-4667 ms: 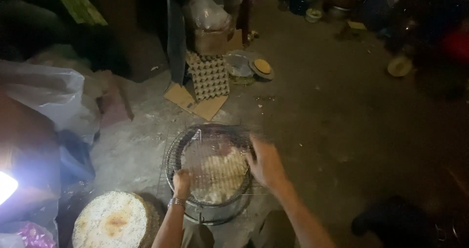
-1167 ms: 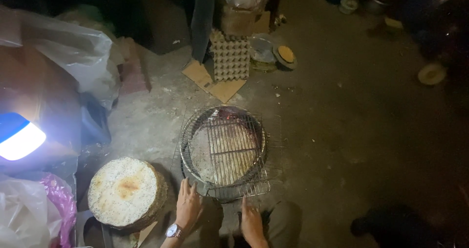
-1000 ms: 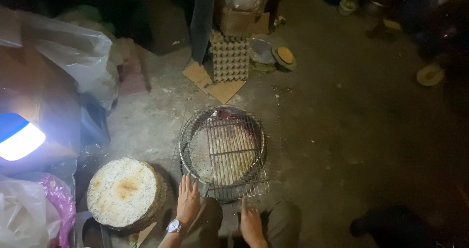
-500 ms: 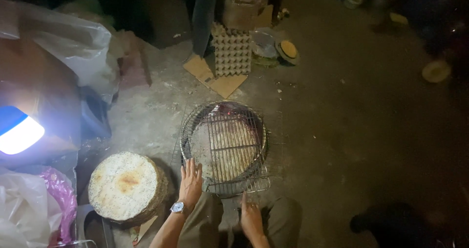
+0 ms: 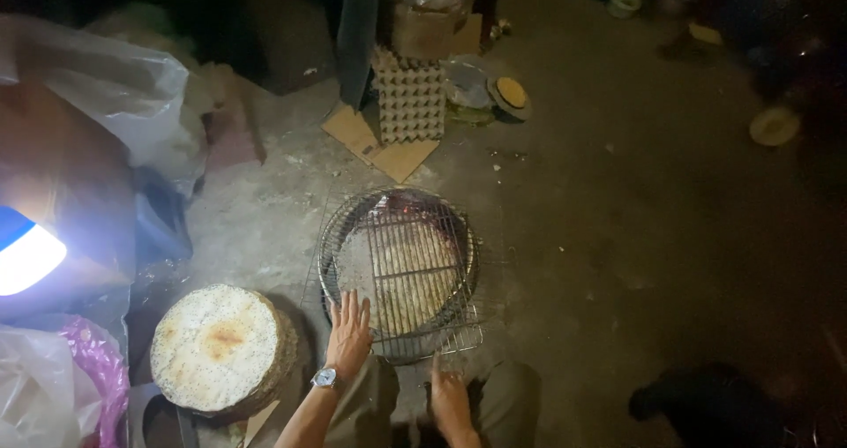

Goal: Grilling rice crackers over a charcoal fire, flipping them by hand and fanning the coals to maintain heat.

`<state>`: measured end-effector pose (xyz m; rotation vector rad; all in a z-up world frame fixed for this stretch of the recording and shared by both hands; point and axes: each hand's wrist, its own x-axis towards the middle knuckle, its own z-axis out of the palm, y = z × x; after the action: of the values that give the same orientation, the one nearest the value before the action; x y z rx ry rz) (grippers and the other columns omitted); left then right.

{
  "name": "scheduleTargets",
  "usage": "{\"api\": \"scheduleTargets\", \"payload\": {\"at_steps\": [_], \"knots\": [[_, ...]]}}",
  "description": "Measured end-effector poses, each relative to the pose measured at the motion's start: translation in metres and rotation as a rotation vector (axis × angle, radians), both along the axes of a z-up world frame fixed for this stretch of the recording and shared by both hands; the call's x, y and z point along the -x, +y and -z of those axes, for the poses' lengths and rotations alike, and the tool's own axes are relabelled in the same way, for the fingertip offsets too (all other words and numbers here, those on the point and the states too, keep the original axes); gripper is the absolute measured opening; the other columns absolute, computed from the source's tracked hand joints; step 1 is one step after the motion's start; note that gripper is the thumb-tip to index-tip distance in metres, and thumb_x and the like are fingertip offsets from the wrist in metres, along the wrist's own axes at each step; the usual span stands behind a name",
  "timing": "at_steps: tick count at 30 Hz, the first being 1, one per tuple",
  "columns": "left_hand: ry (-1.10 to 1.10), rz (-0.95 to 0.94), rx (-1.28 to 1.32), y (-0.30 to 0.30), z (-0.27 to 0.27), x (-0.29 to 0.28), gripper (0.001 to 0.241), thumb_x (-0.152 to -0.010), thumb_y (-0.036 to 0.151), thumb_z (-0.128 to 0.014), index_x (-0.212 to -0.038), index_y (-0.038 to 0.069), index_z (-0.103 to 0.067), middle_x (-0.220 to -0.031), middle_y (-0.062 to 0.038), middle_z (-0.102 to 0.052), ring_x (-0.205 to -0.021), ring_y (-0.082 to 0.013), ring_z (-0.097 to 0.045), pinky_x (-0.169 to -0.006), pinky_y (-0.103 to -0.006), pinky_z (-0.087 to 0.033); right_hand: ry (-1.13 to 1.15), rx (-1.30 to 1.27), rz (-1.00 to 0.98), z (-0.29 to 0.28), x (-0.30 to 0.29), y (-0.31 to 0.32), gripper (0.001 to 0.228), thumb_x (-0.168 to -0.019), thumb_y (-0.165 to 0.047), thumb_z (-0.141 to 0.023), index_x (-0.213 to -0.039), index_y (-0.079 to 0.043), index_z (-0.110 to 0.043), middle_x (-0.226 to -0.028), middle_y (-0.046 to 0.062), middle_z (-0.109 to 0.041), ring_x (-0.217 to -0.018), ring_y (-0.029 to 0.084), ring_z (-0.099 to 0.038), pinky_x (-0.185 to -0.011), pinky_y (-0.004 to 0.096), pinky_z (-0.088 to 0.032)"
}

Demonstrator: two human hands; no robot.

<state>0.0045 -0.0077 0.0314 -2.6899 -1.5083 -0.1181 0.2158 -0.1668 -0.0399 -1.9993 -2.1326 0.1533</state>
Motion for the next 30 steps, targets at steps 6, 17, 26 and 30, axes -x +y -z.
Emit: {"api": "scheduleTargets", "payload": {"at_steps": [6,17,26,30], "knots": [[0.003,-0.026,0.019,0.000,0.010,-0.002,0.091,-0.076,0.042,-0.069,-0.144,0.002,-0.023,-0.153,-0.028,-0.011,-0.142,-0.0456,-0.006,-0.112,-0.0651,-0.008,0.107,0.165,0.015,-0.014,0.001,0.001,0.072,-0.085,0.008,-0.049,-0.148,0.003,-0.014,-0.104,0.015,-0.067,-0.083,0.031,-0.060,-0.076,0.041,-0.049],[-0.166,-0.108,-0.373,-0.011,0.023,-0.018,0.115,-0.057,0.052,-0.060,-0.147,-0.004,-0.014,-0.155,-0.029,-0.008,-0.146,-0.0438,-0.006,-0.117,-0.0616,-0.004,0.233,0.317,0.206,-0.109,0.006,0.013,0.093,-0.083,-0.019,-0.073,-0.150,-0.006,-0.011,-0.126,0.015,-0.057,-0.114,0.031,-0.054,-0.109,0.047,-0.029],[0.208,0.162,0.171,0.008,-0.037,-0.065,0.085,-0.085,0.053,-0.057,-0.147,0.007,-0.022,-0.155,-0.025,-0.006,-0.142,-0.0467,-0.004,-0.112,-0.0683,-0.004,0.226,-0.001,0.267,-0.265,-0.025,0.052,0.074,-0.088,-0.032,-0.065,-0.148,-0.011,-0.028,-0.088,0.005,-0.062,-0.083,0.019,-0.058,-0.089,0.037,-0.044],[-0.014,0.351,0.068,0.018,-0.029,-0.067,0.053,-0.087,0.009,-0.047,-0.137,-0.003,-0.038,-0.146,-0.033,-0.026,-0.137,-0.0496,-0.019,-0.110,-0.0705,-0.009,0.246,-0.096,0.216,-0.289,-0.043,0.073,0.075,-0.085,-0.020,-0.070,-0.148,-0.012,-0.030,-0.091,0.004,-0.061,-0.086,0.020,-0.054,-0.080,0.030,-0.051]]}}
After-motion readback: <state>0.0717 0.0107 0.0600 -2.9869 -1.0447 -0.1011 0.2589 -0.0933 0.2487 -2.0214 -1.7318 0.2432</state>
